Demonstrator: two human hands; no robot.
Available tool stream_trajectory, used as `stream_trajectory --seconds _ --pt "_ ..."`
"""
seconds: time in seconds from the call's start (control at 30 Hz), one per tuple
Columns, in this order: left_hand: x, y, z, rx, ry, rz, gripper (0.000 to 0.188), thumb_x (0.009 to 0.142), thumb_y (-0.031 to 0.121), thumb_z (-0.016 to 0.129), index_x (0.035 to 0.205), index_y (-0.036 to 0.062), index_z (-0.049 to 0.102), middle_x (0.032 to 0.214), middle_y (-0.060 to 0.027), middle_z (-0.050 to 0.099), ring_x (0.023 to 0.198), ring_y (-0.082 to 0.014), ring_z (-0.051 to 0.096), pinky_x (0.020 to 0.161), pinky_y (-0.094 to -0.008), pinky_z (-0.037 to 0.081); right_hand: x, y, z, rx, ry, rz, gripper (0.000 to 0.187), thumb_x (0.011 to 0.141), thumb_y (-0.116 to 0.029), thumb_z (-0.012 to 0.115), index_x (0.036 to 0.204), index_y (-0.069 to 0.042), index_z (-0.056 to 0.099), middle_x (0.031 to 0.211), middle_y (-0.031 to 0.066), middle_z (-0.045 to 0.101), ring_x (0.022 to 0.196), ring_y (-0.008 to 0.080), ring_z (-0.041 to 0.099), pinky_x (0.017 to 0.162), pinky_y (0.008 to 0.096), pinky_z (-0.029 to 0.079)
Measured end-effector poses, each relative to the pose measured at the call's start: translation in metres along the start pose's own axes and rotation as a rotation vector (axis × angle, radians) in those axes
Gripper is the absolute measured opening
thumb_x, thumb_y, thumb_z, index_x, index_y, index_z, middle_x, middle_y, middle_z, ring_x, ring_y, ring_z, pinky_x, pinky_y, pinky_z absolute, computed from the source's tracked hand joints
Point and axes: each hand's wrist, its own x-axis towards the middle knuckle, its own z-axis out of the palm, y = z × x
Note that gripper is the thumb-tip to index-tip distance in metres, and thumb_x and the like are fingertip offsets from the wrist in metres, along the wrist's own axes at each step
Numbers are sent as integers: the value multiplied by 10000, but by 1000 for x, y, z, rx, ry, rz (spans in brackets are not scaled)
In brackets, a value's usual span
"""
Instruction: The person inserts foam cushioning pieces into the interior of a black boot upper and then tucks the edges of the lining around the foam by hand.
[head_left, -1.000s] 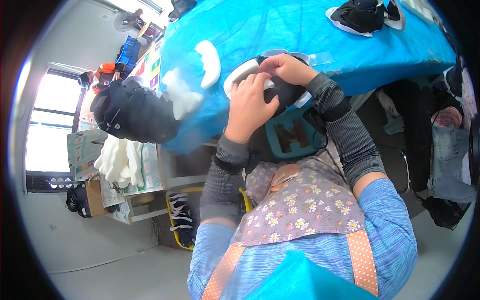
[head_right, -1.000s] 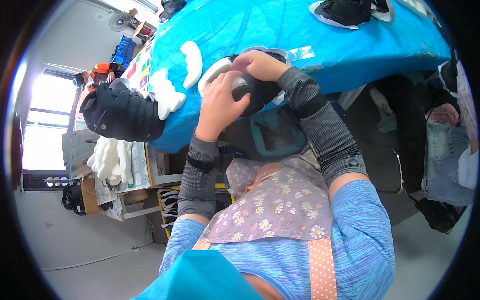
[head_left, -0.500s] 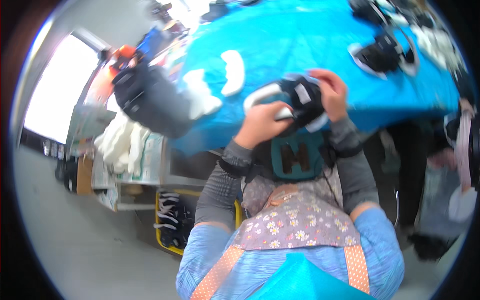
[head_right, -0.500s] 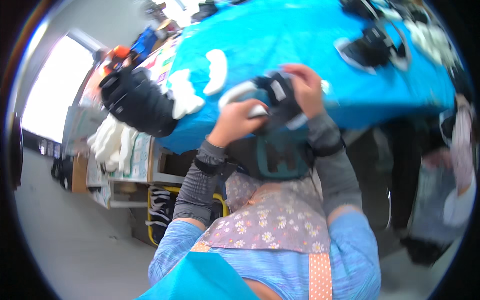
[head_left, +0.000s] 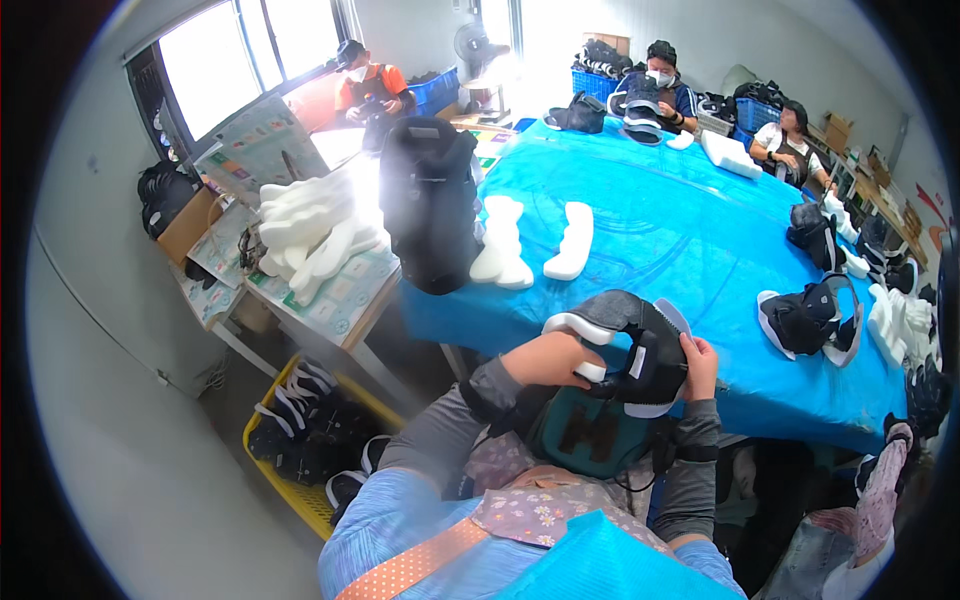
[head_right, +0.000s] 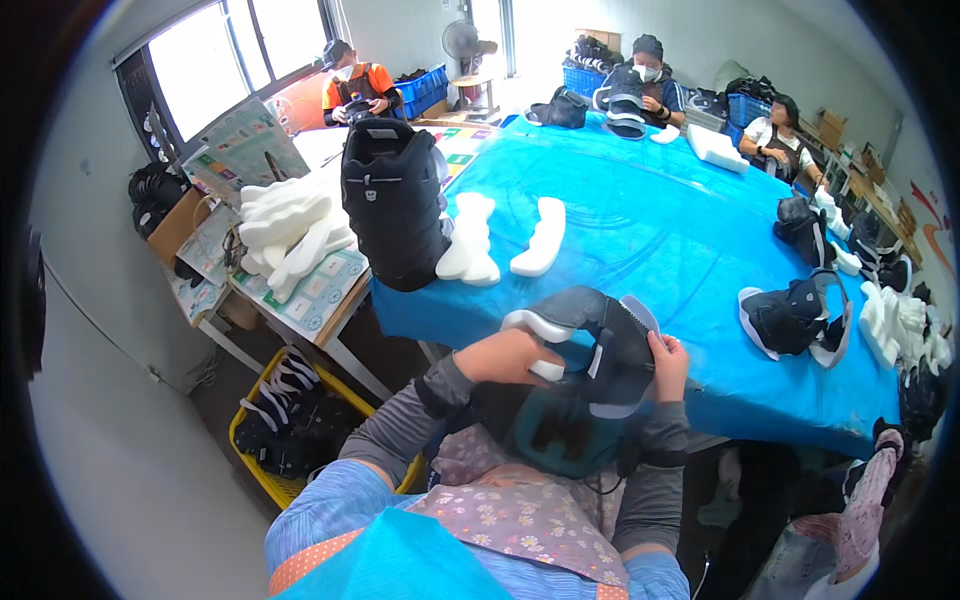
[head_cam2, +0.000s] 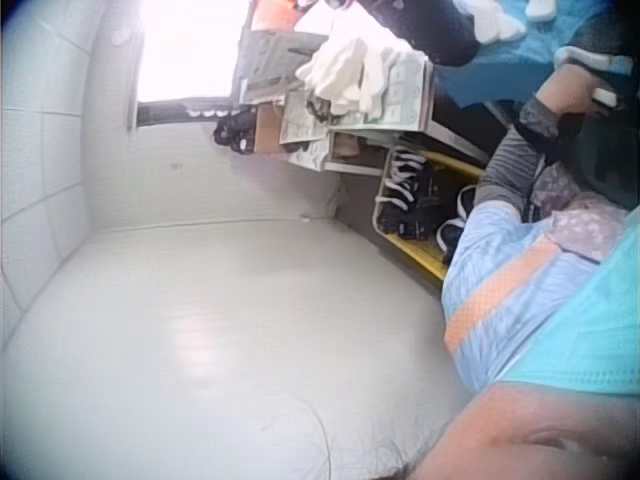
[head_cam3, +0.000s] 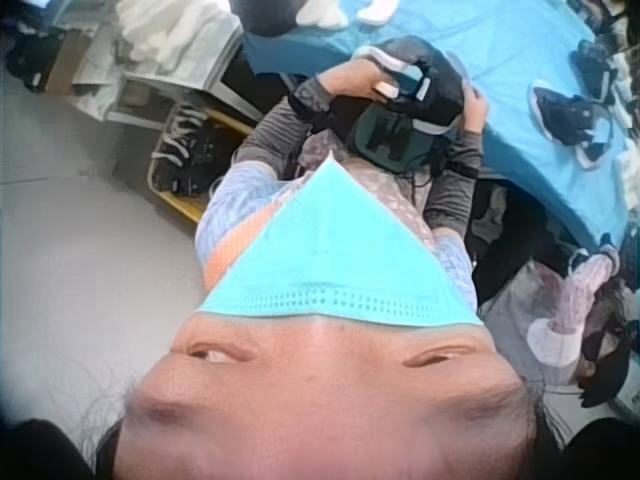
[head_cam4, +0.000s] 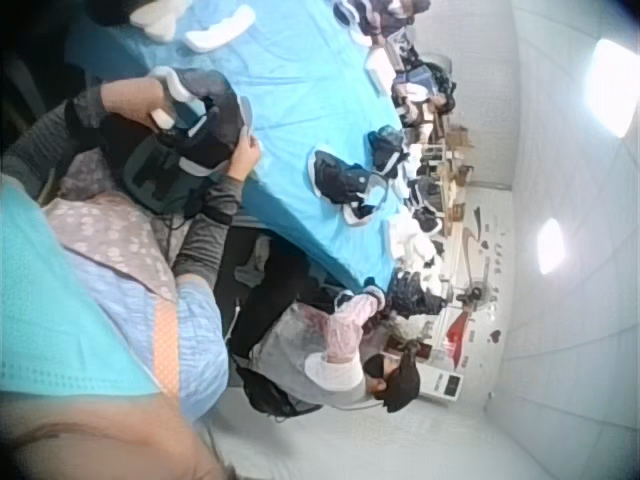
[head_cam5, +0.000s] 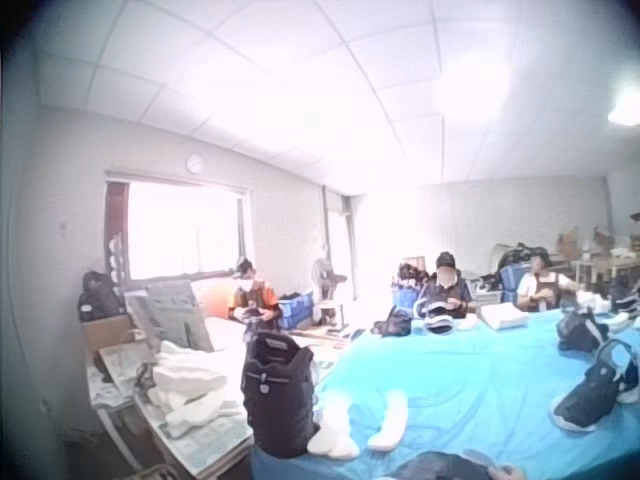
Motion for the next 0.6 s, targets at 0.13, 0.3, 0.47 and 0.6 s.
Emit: stream_trajectory --seconds 0.13,0.3,0.47,0.6 --pt "-11 -10 17 -10 65 -104 270 742 166 746 1011 168 717 902 -133 682 885 -327 648 806 -407 505 -16 -5 -2 352 -85 236 290 937 -219 593 1106 11 643 1041 126 699 900 231 684 810 337 539" --pt "-24 -7 26 154 250 -29 360 716 253 782 1062 189 702 987 -90 690 1000 -292 641 942 -407 481 -59 -21 15 488 -258 244 366 976 -244 534 1226 19 582 1185 145 655 1058 265 647 922 374 511" --pt "-32 26 2 186 286 78 598 656 393 808 1170 141 635 1021 -67 687 1031 -273 636 1089 -440 371 -90 -70 16 487 -160 49 386 1007 -245 487 1268 33 546 1234 162 626 1102 276 627 960 388 495" --pt "-29 41 6 309 341 175 527 719 276 744 1201 111 610 1037 -65 684 992 -251 653 1034 -415 425 -95 -100 6 743 -281 133 386 1011 -243 482 1274 34 537 1229 165 625 1114 269 618 948 390 498"
